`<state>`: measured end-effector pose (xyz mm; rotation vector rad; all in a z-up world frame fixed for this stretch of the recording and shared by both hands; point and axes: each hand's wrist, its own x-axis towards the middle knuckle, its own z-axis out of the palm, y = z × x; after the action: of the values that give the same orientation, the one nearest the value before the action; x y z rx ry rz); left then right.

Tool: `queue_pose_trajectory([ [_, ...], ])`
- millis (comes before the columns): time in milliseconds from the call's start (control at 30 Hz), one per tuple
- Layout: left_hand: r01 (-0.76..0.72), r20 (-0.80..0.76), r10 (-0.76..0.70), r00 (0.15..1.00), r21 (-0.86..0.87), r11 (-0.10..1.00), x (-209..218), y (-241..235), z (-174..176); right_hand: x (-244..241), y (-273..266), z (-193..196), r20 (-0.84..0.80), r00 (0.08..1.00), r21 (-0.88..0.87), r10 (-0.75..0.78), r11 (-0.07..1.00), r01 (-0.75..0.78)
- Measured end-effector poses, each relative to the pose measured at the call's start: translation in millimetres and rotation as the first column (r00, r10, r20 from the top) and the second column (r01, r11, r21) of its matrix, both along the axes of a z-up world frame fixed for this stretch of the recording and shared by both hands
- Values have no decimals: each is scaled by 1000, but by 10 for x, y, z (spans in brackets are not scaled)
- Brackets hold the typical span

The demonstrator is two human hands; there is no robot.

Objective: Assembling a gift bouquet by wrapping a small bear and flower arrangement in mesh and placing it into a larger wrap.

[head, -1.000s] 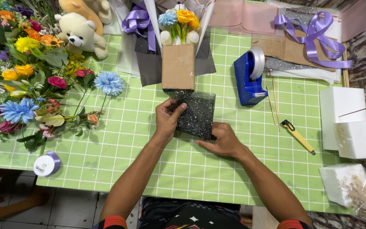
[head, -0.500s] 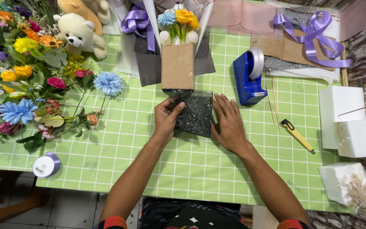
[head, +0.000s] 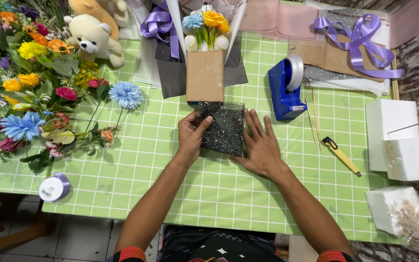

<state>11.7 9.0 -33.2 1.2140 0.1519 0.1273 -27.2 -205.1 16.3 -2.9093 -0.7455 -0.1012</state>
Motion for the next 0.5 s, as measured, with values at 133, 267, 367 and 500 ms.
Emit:
queue_pose_trajectory([
  [133,3,-13,-3,1000,-13,1000,-17,-7,80,-9,59,60,-53,998,-24,-32,999,31],
  [267,7,-10,-7,1000,-13,1000,-12,4,89,-33,112,142,-77,996,-54,-53,997,49],
  [367,7,-14,-8,1000,-17,1000,-23,-5,139,-40,105,80,-76,995,-41,-70,997,67],
  [500,1,-26,-2,1000,-34,999,-42,-24,207,-51,159,138,-98,992,-49,-76,996,72],
])
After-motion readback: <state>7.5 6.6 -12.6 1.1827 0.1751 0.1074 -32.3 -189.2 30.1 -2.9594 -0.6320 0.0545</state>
